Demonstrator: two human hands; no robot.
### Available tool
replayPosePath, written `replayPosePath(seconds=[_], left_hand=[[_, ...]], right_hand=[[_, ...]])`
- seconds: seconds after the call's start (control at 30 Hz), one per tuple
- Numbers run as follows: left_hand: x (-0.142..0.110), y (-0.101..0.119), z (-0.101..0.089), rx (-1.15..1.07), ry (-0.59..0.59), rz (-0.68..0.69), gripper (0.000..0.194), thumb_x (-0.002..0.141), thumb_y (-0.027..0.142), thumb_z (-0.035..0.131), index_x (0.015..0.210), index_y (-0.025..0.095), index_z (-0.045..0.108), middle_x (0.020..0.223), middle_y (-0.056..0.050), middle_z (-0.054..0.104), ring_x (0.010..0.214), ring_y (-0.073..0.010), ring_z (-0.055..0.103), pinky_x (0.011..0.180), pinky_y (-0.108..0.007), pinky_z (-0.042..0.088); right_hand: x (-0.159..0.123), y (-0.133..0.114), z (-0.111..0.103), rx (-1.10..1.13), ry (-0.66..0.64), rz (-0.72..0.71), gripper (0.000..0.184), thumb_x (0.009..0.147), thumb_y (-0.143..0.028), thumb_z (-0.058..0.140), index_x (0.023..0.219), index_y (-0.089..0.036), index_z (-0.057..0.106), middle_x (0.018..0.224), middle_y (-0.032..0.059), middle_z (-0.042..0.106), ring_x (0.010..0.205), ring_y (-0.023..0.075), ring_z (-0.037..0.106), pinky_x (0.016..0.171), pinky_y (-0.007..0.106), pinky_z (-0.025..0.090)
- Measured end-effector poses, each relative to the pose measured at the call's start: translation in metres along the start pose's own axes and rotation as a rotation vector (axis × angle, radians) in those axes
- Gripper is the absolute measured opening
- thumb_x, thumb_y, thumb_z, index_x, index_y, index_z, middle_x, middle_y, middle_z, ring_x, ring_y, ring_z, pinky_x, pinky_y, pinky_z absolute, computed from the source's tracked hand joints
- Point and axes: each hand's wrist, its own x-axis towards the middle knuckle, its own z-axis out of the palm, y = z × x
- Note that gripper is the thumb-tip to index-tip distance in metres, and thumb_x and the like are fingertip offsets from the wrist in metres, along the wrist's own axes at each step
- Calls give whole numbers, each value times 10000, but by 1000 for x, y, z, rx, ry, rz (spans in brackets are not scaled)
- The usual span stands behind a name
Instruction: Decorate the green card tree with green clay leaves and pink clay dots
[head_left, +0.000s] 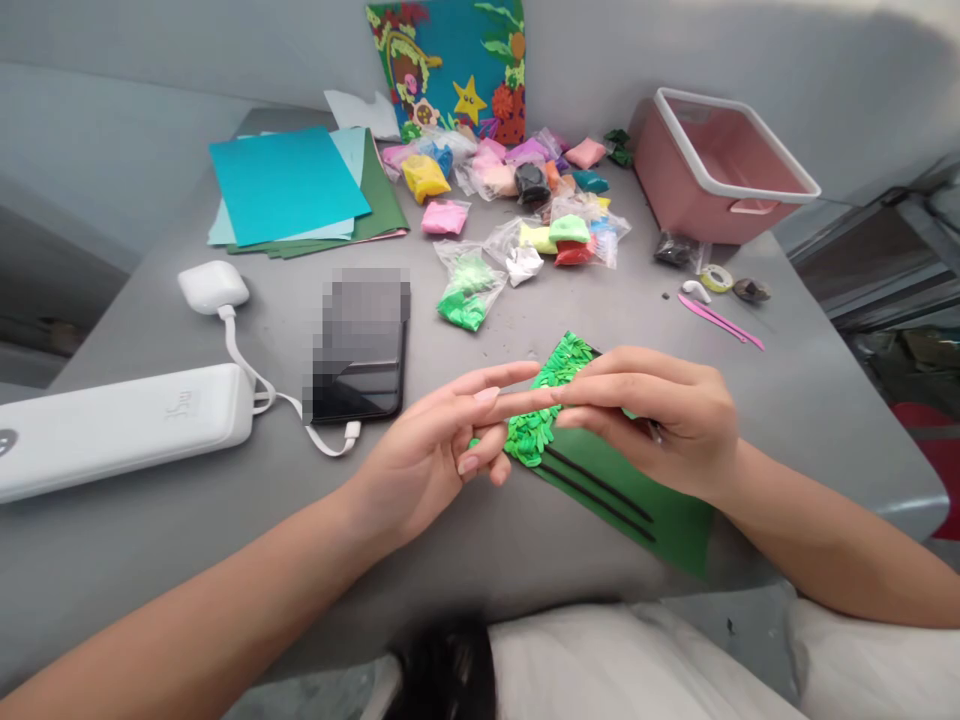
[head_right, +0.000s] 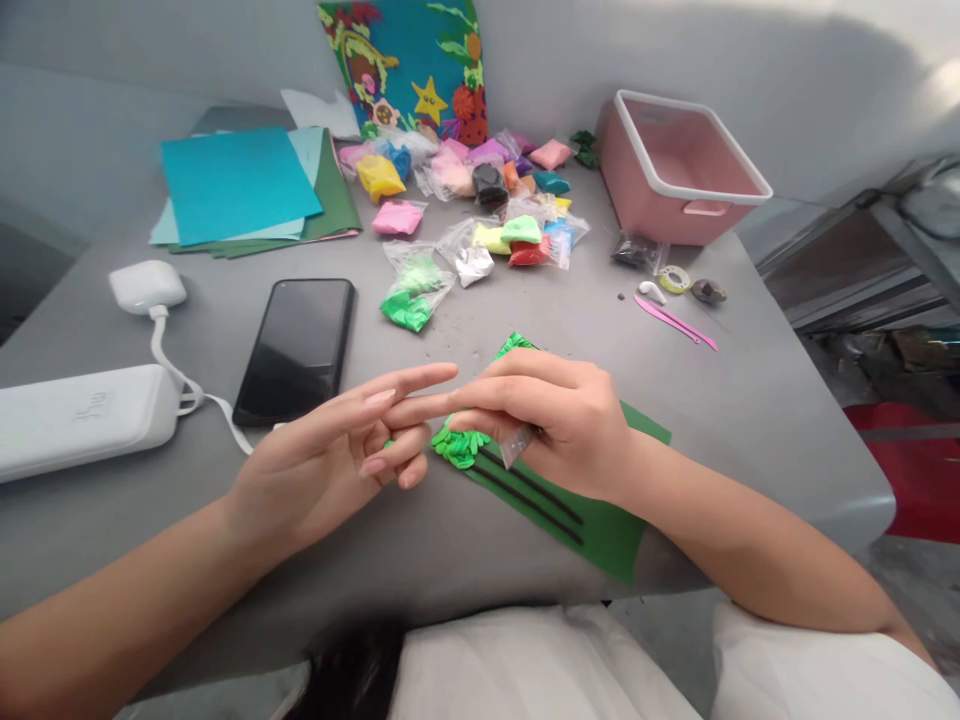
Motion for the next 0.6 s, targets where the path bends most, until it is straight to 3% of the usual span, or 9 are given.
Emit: replayPosePath(seconds=[0.23, 0.43, 0.6], left_hand=[[-3, 1, 0, -20, -55, -10, 352, 819, 301, 727, 1155, 208, 771, 944, -59, 786, 489, -62, 325, 573, -268, 523], [-4, -1, -2, -59, -130, 1, 387, 832, 308, 728, 1202, 197, 748, 744, -26, 728, 514, -88, 327, 596, -274, 533], [-4, -1, -6, -115, -249, 2, 442, 865, 402, 710, 1241, 171, 731, 1062, -98, 792, 515, -71, 349, 633, -297, 559]], right_hand=[[0, -2, -2, 20, -4, -28, 125, 866, -100, 765, 959, -181, 742, 845, 37, 664, 713, 110, 648, 667, 243, 580], [0, -2, -1, 17, -3, -14, 170, 904, -94, 720, 1032, -201, 750, 850, 29, 625, 721, 109, 635, 643, 260, 563], [-2, -1, 1, 39, 10, -18, 107, 875, -131, 768, 967, -184, 755, 865, 31, 613, 671, 96, 596, 609, 269, 552]])
